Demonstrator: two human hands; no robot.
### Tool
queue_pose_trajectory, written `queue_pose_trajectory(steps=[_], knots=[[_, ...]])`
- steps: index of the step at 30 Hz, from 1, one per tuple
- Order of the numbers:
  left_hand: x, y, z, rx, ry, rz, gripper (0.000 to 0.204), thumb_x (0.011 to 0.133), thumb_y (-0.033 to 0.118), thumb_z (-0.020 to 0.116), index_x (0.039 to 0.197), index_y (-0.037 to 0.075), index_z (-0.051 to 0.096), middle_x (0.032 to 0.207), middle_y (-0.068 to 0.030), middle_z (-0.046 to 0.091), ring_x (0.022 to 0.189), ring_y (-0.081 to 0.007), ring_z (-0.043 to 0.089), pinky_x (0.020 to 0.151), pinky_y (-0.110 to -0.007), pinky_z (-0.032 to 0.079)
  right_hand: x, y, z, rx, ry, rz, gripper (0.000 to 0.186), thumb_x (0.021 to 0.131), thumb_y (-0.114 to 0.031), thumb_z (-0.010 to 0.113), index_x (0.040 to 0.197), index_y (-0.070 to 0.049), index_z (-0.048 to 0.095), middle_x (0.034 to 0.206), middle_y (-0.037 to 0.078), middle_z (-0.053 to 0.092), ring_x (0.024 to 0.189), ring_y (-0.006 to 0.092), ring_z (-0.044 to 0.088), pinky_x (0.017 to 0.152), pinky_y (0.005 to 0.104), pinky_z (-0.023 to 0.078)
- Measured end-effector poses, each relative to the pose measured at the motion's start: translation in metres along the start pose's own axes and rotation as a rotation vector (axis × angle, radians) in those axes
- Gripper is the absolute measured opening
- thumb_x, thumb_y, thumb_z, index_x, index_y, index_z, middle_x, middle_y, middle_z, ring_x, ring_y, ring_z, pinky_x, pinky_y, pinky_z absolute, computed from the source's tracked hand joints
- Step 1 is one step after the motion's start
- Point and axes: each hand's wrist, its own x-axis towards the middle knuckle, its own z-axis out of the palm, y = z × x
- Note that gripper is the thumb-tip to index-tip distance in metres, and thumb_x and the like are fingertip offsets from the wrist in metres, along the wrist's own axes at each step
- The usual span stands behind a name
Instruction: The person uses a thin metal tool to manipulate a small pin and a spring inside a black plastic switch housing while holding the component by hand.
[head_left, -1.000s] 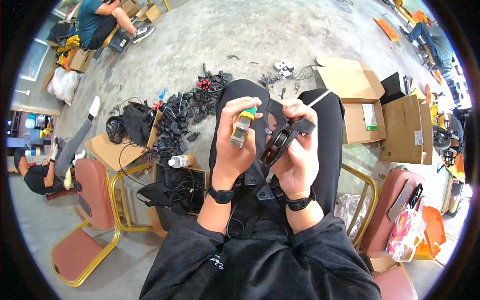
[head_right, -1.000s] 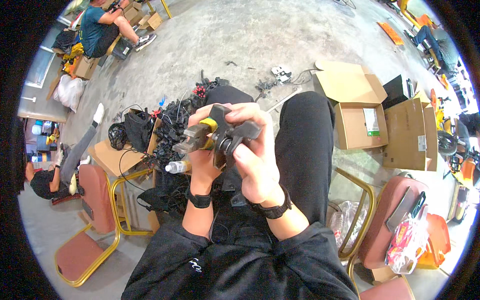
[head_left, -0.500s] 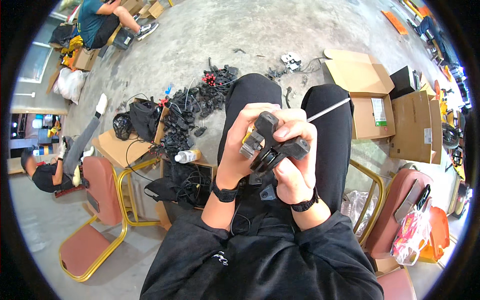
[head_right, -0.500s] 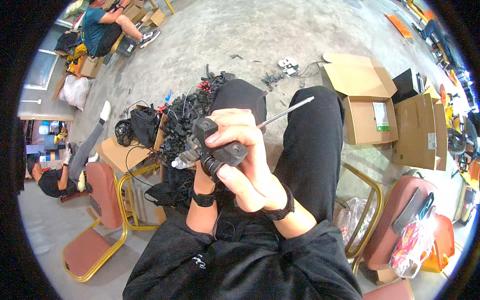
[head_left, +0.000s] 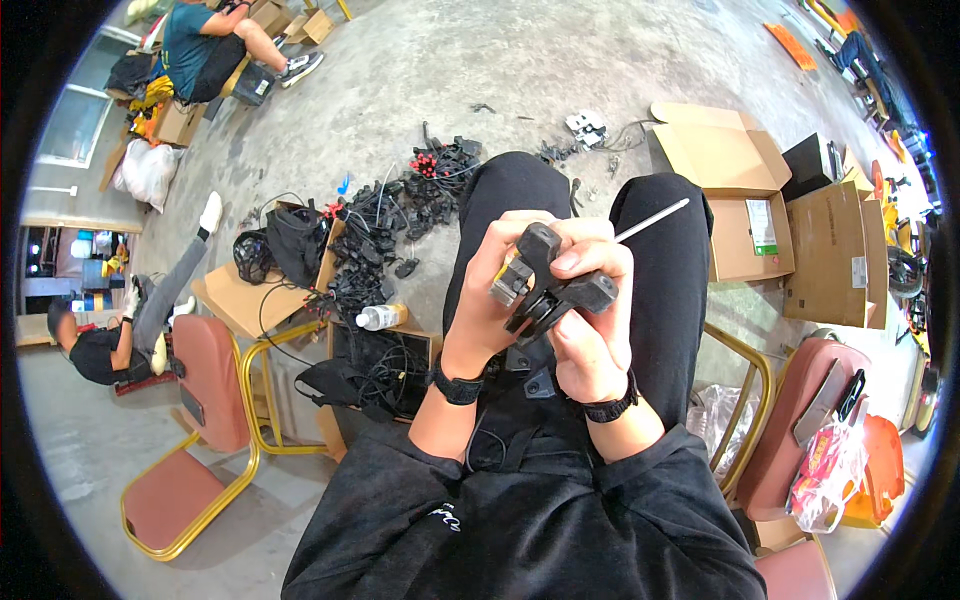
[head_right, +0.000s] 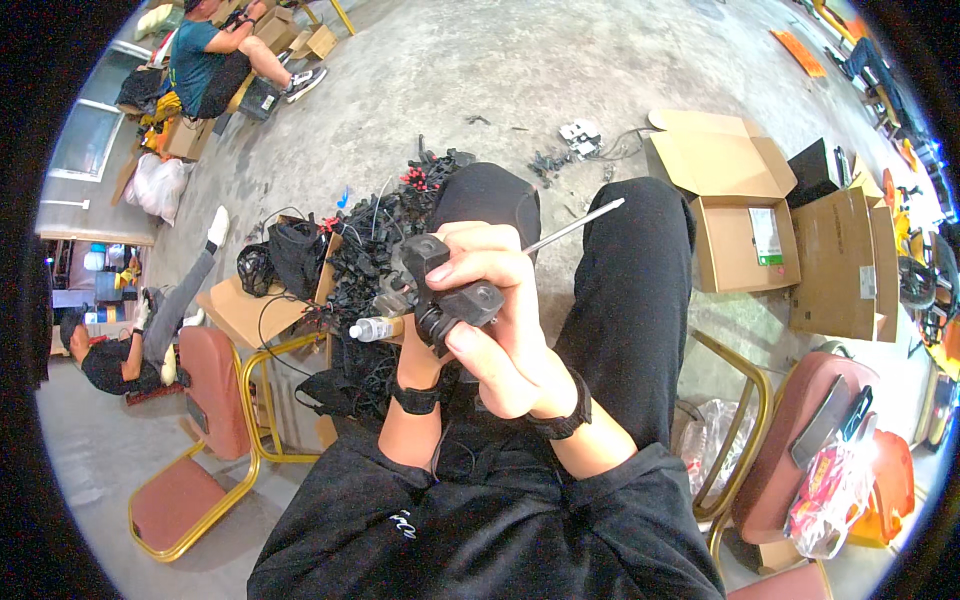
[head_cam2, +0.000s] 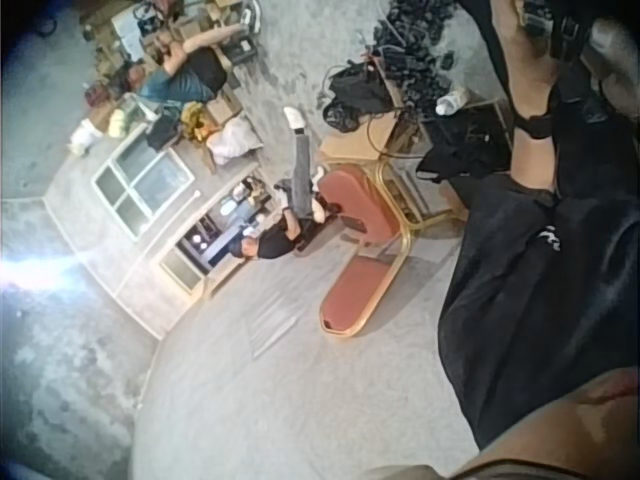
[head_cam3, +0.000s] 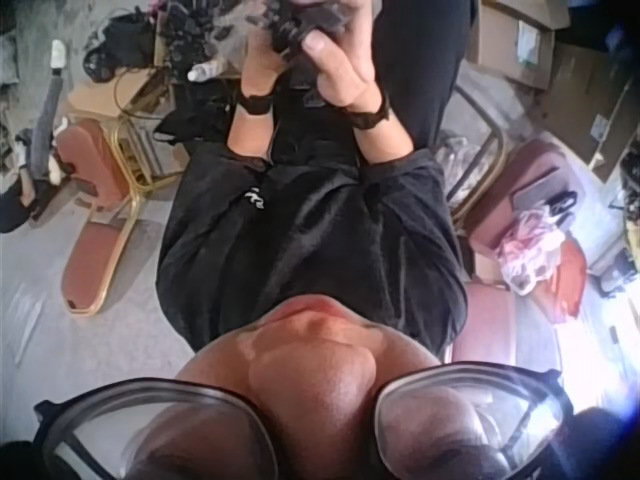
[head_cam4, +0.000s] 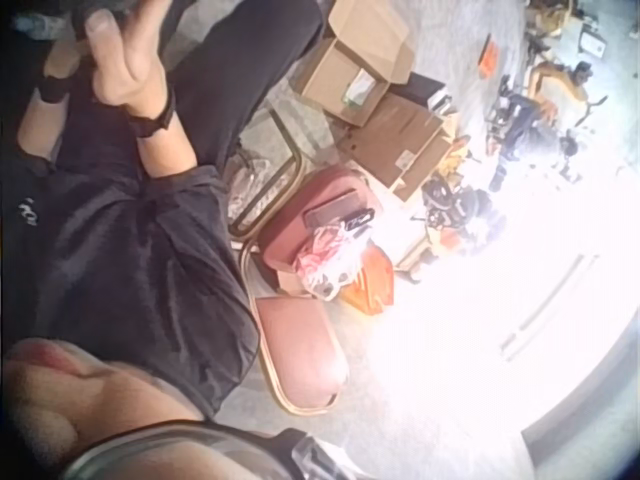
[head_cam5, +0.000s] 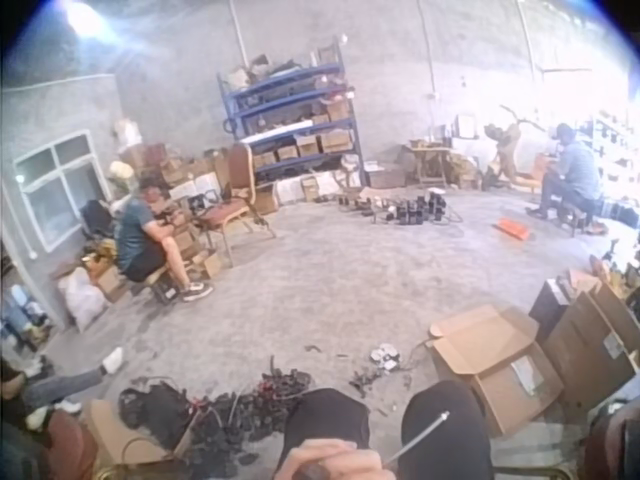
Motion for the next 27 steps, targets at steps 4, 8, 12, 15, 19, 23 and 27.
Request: queue_pose_trajectory(steps=[4,8,12,15,19,23,27], knots=[[-0.002,0.0,0.003,0.015,0.047,0.062,0.038,0.071,0.001,0.066,0.104,0.002,0.048,0.104,-0.0134,0.056,0.09,-0.0243,0.058,0.079,-0.031,0.045,0.0,0.001,0.001,0.046,0.012,0.013,0.034,0.079,-0.017,0.05,0.107,0.0,0.042,0.106,0.019,0.041,0.106,0.0286,0.041,0.095,0.0411,0.029],[-0.006,-0.001,0.008,0.023,0.088,0.016,0.04,0.068,0.0,0.067,0.104,0.002,0.049,0.101,-0.014,0.055,0.09,-0.0258,0.058,0.079,-0.032,0.045,0.003,0.0,0.003,0.068,0.024,-0.025,0.034,0.08,-0.02,0.048,0.107,-0.001,0.041,0.103,0.017,0.04,0.103,0.029,0.042,0.092,0.0428,0.033],[0.012,-0.011,0.009,-0.053,0.183,0.285,0.038,0.069,0.004,0.067,0.103,0.002,0.051,0.101,-0.0145,0.055,0.091,-0.0272,0.057,0.079,-0.033,0.045,0.006,0.006,0.004,0.073,-0.014,-0.143,0.033,0.082,-0.026,0.047,0.104,-0.003,0.041,0.098,0.015,0.039,0.098,0.031,0.045,0.087,0.0465,0.035],[0.007,-0.01,0.007,-0.088,0.181,0.237,0.036,0.071,0.009,0.067,0.102,0.003,0.051,0.101,-0.0145,0.055,0.091,-0.0265,0.056,0.079,-0.034,0.045,0.004,0.007,0.009,0.088,0.037,-0.078,0.039,0.073,-0.03,0.058,0.101,-0.009,0.042,0.098,0.01,0.04,0.091,0.0189,0.044,0.08,0.0294,0.041],[0.005,-0.021,0.01,-0.109,0.196,0.253,0.034,0.073,0.011,0.067,0.101,0.003,0.051,0.101,-0.0146,0.055,0.09,-0.0255,0.056,0.078,-0.034,0.045,0.004,0.007,0.009,0.096,0.033,-0.098,0.045,0.073,-0.032,0.059,0.107,-0.008,0.041,0.104,0.013,0.042,0.094,0.0199,0.045,0.081,0.03,0.041],[0.004,-0.024,0.014,-0.04,0.236,0.214,0.033,0.074,0.01,0.066,0.103,0.002,0.051,0.101,-0.0139,0.055,0.09,-0.0246,0.056,0.078,-0.032,0.046,0.009,0.012,0.0,-0.024,-0.064,-0.222,0.054,0.079,-0.026,0.052,0.123,-0.002,0.032,0.123,0.025,0.038,0.108,0.0283,0.044,0.09,0.0402,0.035],[0.001,-0.017,0.021,-0.235,0.286,0.168,0.033,0.077,0.007,0.064,0.106,0.002,0.05,0.104,-0.0101,0.054,0.092,-0.0181,0.056,0.079,-0.028,0.047,0.006,0.01,0.0,-0.06,-0.063,-0.181,0.058,0.08,-0.022,0.05,0.129,-0.002,0.028,0.135,0.029,0.03,0.11,0.03,0.047,0.095,0.0411,0.034]])
